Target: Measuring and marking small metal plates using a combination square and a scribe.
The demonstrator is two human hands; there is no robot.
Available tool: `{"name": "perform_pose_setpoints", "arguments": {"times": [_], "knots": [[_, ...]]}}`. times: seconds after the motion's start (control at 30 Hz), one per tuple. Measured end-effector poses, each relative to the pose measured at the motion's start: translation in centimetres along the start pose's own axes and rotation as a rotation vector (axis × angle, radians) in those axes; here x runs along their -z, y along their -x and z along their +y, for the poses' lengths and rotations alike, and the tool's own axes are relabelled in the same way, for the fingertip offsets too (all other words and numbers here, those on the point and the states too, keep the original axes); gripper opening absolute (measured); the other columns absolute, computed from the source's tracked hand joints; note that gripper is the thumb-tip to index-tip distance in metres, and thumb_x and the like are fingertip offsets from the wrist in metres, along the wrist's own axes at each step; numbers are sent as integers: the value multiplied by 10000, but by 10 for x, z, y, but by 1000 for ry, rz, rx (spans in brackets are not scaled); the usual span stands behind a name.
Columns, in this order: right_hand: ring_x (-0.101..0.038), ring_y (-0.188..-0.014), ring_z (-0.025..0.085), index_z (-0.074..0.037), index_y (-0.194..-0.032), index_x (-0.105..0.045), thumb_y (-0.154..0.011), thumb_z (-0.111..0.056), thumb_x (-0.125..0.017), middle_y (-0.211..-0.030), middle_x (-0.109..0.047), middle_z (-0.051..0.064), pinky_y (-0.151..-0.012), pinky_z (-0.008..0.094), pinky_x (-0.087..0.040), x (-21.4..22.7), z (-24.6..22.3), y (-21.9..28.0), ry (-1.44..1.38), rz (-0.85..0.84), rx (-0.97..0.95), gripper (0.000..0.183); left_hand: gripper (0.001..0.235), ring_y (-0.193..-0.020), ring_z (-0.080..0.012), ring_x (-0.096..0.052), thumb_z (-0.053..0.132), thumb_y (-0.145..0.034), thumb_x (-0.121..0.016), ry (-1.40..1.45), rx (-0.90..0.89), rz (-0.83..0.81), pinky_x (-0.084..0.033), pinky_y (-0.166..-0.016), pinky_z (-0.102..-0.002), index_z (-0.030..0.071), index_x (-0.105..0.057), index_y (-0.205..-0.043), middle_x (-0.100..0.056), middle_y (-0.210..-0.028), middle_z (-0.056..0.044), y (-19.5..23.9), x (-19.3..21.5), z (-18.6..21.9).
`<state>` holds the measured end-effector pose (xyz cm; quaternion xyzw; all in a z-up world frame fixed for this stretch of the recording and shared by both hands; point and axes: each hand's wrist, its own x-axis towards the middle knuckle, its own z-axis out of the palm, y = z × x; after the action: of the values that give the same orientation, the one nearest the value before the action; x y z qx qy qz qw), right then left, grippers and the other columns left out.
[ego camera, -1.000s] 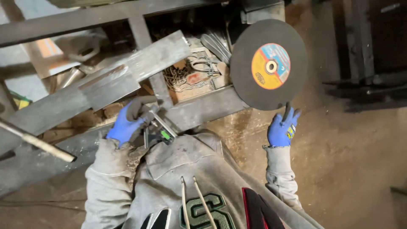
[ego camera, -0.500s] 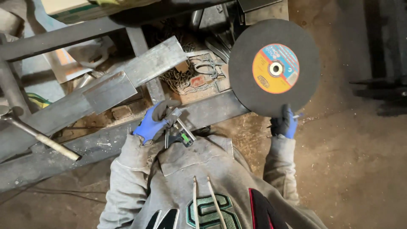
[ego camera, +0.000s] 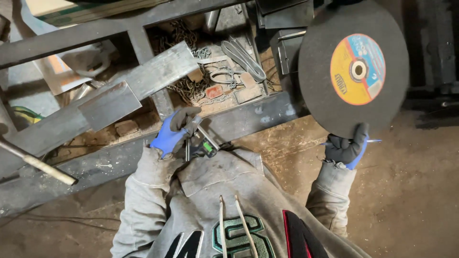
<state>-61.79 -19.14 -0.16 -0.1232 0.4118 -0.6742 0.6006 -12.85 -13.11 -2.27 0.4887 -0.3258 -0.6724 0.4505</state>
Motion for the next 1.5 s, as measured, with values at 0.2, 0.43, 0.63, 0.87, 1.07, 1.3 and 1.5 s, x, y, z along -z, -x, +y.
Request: {"name": "perform_pose_setpoints", "arguments": {"times": [0.2,0.43,0.63,0.87,1.07,1.3,1.5], "knots": [[-297,-495,53,-203,-1041,-614,-1106,-318,-658,-781,-577,-75,-497,220,-243,46,-1,-10,104,59,92,139,425,-810,-222,-539,293,-1038,-641,-43,175,47,-450,-688,-344,45,-620,-1383,-558,-952,-120,-27,-26,29],[-294,-477,49,-190,-1061,-634,-1105,-359,-658,-726,-554,-70,-503,218,-256,66,-2,7,74,75,71,176,474,-1343,-250,-553,417,-1046,-494,-21,-105,-42,-410,-1162,-361,74,-602,-1355,-619,-1392,-124,-68,-56,40],[-325,-482,50,-191,-1073,-620,-1098,-350,-622,-840,-641,-50,-497,215,-248,66,-6,-7,92,121,94,161,445,-1356,-269,-545,386,-1046,-489,-414,53,19,-400,-1161,-384,108,-643,-1358,-644,-1409,-117,-174,-47,-21],[-347,-519,49,-175,-1120,-635,-1129,-338,-629,-757,-564,-56,-526,218,-258,54,-19,-15,84,47,108,164,359,-1068,-325,-645,208,-987,-610,174,111,77,-566,-859,-446,45,-592,-1307,-682,-1226,-162,-259,-35,-37],[-359,-570,37,-199,-1057,-603,-1134,-330,-665,-894,-644,-90,-529,203,-253,84,-57,-9,58,89,159,164,348,-934,-254,-638,257,-943,-682,55,65,72,-546,-770,-404,36,-661,-1211,-707,-1091,-120,-306,-62,-6],[-329,-464,54,-230,-1267,-709,-977,-651,-638,-699,-518,-75,-446,217,-254,52,-90,17,194,193,239,516,357,-778,-171,-630,314,-892,-767,-72,-22,47,-523,-667,-355,25,-741,-1099,-736,-935,-70,-410,-87,-22],[-482,-564,99,-33,-1240,-661,-1073,-687,-430,-875,-709,59,-511,254,-400,88,-11,23,496,369,-69,713,382,-644,-101,-624,363,-847,-839,-168,-60,124,-503,-579,-314,15,-810,-1003,-761,-800,-28,-473,-61,-96]]}}
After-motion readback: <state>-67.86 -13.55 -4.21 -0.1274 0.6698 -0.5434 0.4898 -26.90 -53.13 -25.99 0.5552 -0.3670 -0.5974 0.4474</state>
